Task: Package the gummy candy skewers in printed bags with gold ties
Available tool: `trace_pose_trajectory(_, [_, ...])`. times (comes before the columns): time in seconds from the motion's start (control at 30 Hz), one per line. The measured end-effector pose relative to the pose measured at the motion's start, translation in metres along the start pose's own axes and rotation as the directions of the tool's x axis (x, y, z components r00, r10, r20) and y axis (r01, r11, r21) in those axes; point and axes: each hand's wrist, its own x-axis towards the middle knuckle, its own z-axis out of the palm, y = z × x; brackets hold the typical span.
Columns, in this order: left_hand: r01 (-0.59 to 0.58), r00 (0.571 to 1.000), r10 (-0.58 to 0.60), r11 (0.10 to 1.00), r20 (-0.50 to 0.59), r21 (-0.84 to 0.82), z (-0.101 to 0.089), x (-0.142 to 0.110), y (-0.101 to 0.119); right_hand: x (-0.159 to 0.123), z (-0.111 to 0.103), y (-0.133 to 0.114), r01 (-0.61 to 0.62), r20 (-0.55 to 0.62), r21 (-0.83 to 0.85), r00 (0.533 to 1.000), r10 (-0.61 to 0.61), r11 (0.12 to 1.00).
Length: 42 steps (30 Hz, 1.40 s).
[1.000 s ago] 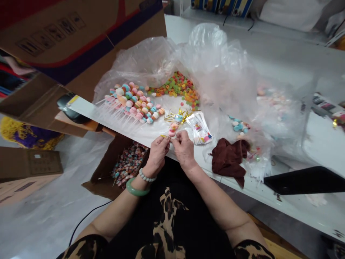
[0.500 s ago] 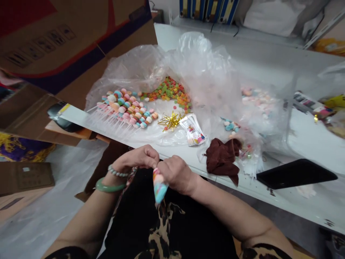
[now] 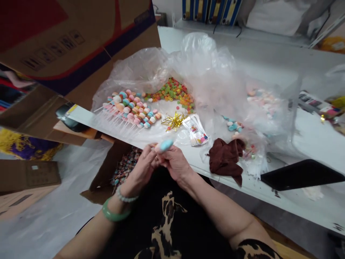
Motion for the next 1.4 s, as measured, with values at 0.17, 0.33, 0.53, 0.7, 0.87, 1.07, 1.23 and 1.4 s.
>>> trace_pose_trajectory(0.17, [0.423,0.769,-0.384,0.905,0.511,0.044,-0.030,0.015,-0.004,-0.002,-0.020,0.014,0.123,0.072,-0.350,0.992,-0.104,0.929])
trace_pose_trajectory(0.33, [-0.014,0.870,-0.191,0.912,0.454,0.410,-0.038,0.012,0.032,0.000,-0.031,0.016,-0.332,0.362,0.037,0.884,0.297,0.943])
trace_pose_trajectory(0.53, [-0.117,0.926,-0.240,0.551,0.291,0.826,-0.067,0.002,0.053,-0.006,-0.011,0.011,-0.122,0.367,-0.476,0.872,0.323,0.871])
trace_pose_trajectory(0.7, [0.160,0.974,-0.154,-0.052,-0.166,0.986,-0.117,-0.008,0.043,0.002,-0.045,-0.001,-0.167,-0.168,-0.930,0.985,0.024,0.327])
trace_pose_trajectory(0.87, [0.120,0.991,0.071,-0.161,-0.110,0.980,-0.104,-0.008,0.028,0.025,-0.102,0.010,-0.501,-0.506,-0.863,0.856,-0.106,0.072])
trace_pose_trajectory(1.07, [-0.256,0.966,0.055,0.343,0.253,0.903,-0.034,0.017,0.014,0.031,-0.116,0.011,-0.643,-0.647,-0.749,0.762,0.036,0.161])
trace_pose_trajectory(1.23, [-0.308,0.950,0.124,0.512,0.286,0.802,0.000,0.031,0.010,0.023,-0.133,0.012,-0.596,-0.642,-0.750,0.760,-0.099,0.286])
trace_pose_trajectory(1.4, [-0.217,0.964,0.082,0.794,0.254,0.567,0.024,0.040,-0.003,0.006,-0.134,0.016,-0.298,-0.666,-0.631,0.682,-0.302,0.716])
